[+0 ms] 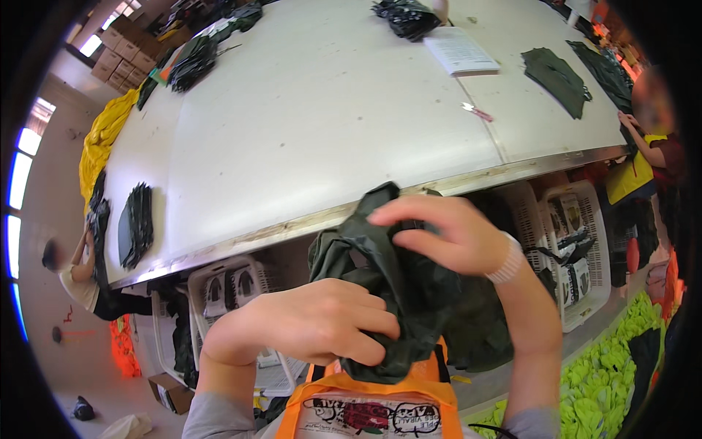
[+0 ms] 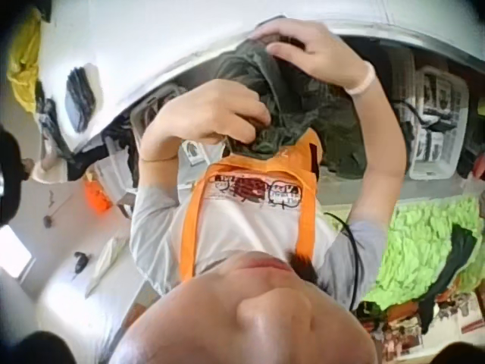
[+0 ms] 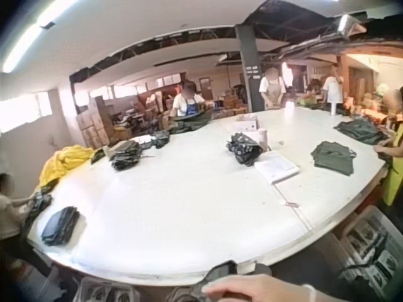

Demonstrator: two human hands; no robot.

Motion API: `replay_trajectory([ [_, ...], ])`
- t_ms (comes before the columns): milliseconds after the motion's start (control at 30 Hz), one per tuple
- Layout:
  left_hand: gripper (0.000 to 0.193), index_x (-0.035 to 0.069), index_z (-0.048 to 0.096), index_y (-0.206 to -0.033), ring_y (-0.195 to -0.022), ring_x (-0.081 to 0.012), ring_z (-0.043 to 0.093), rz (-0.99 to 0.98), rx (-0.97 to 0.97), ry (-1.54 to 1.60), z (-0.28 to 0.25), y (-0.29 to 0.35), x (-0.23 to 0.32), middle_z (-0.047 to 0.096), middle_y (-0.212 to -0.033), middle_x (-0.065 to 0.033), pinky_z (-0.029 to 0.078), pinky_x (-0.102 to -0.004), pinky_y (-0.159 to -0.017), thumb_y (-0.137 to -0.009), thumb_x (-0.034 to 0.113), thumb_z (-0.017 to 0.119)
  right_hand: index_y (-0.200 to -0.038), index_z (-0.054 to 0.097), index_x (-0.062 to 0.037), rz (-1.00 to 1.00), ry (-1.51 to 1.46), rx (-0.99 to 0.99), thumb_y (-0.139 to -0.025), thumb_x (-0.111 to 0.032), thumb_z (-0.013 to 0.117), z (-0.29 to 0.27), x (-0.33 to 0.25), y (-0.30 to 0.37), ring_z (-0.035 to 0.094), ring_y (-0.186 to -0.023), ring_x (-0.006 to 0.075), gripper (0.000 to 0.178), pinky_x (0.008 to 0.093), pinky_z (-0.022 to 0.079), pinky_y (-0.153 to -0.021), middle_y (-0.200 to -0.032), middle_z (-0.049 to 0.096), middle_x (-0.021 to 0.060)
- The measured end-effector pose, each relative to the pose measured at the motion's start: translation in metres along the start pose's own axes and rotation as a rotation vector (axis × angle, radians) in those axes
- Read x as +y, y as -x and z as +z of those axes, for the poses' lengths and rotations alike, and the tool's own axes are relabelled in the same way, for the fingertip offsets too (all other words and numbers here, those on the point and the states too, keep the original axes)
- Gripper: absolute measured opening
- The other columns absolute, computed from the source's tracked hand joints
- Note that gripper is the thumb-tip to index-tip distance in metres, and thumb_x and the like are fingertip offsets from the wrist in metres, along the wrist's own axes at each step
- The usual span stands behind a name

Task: The person folds a dark green jacket on a white table, aligning edges and smoothing the fabric. They fold the jacket into a compact rectangle and place it into a white plastic basket. The person then unfolds another jacket and begins folding it again.

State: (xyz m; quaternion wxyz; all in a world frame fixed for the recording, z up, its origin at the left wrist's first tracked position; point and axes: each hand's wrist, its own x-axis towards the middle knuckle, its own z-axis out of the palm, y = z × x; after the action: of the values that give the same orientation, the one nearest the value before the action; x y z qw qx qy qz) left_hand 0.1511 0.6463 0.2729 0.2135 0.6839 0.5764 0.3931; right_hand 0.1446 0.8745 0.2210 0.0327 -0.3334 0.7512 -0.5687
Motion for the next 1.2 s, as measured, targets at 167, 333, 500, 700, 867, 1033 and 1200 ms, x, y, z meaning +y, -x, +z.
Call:
replay_trajectory([
  [167, 0.018, 0.007, 0.055, -0.056, -0.056, -0.0223, 0.060, -0.091, 0.361, -0.248, -0.017, 0.034, 0.047, 0.068, -0.081, -0.0158, 0.043, -0.0271, -0.044, -0.065, 0.020, 0.064, -0.134, 0.041, 0.0090, 0.596, 0.155, -0.455, -0.078, -0.074, 0.049, 0.064, 0.111, 0.017, 0.043, -0.128, 0.0367, 0.101, 0.0368, 0.035, -0.106, -0.134, 0.045, 0.0306],
  [333, 0.016, 0.005, 0.057, -0.073, -0.075, -0.0281, 0.064, -0.403, 0.778, -0.492, -0.026, 0.072, 0.025, 0.065, -0.088, -0.0128, 0.050, -0.0322, -0.063, -0.059, 0.000, 0.063, -0.096, 0.067, 0.0088, 0.661, -0.021, -0.629, -0.081, -0.062, 0.060, 0.075, 0.094, 0.027, 0.063, -0.084, 0.0275, 0.073, 0.0346, 0.048, -0.081, -0.089, 0.067, 0.0247],
  [500, 0.021, 0.002, 0.055, -0.084, -0.070, -0.0257, 0.061, -0.674, 1.236, -0.778, -0.056, 0.090, -0.033, 0.062, -0.079, -0.0114, 0.047, -0.0289, -0.066, -0.066, -0.007, 0.061, -0.081, 0.059, 0.0007, 0.400, 0.156, 0.936, -0.082, -0.044, 0.070, -0.028, -0.013, -0.018, 0.057, -0.066, 0.0140, 0.046, 0.0299, 0.048, -0.061, -0.069, 0.061, 0.0086],
  [700, 0.014, -0.002, 0.058, -0.089, -0.072, -0.0180, 0.060, -0.474, 1.790, 0.322, -0.072, 0.082, -0.135, 0.063, -0.083, -0.0081, 0.049, -0.0297, -0.066, -0.077, -0.007, 0.050, -0.127, 0.050, -0.0009, -0.187, 0.259, -0.068, -0.088, -0.026, 0.065, 0.155, -0.059, 0.009, 0.048, -0.124, 0.0282, 0.049, 0.0356, 0.039, -0.100, -0.119, 0.059, 0.0114],
  [867, 0.020, 0.004, 0.063, -0.098, -0.084, -0.0222, 0.064, -0.175, 1.748, 0.947, -0.058, 0.112, -0.151, 0.066, -0.094, -0.0096, 0.054, -0.0362, -0.078, -0.091, 0.020, 0.055, -0.090, 0.068, -0.0009, 0.493, -0.362, -0.264, -0.091, -0.023, 0.061, 0.158, 0.102, 0.087, 0.064, -0.090, 0.0155, 0.023, 0.0294, 0.050, -0.079, -0.094, 0.069, 0.0080],
  [1033, 0.029, 0.010, 0.061, -0.104, -0.097, -0.0190, 0.060, -0.115, 1.681, 0.968, -0.044, 0.079, -0.091, 0.064, -0.103, -0.0051, 0.050, -0.0337, -0.085, -0.095, 0.034, 0.049, -0.135, 0.034, -0.0009, 0.528, 0.412, 0.673, -0.063, -0.012, 0.083, 0.091, 0.156, 0.112, 0.044, -0.101, 0.0300, 0.088, 0.0364, 0.041, -0.090, -0.111, 0.043, 0.0185],
  [1200, 0.012, 0.011, 0.050, -0.102, -0.088, -0.0165, 0.056, 0.174, 1.441, 0.758, -0.039, 0.069, -0.047, 0.056, -0.095, -0.0050, 0.048, -0.0309, -0.081, -0.097, 0.021, 0.045, -0.119, 0.050, -0.0051, 0.156, 0.281, 0.535, -0.066, 0.010, 0.066, 0.059, 0.167, 0.096, 0.043, -0.126, 0.0296, 0.058, 0.0341, 0.034, -0.105, -0.137, 0.044, 0.0159],
])
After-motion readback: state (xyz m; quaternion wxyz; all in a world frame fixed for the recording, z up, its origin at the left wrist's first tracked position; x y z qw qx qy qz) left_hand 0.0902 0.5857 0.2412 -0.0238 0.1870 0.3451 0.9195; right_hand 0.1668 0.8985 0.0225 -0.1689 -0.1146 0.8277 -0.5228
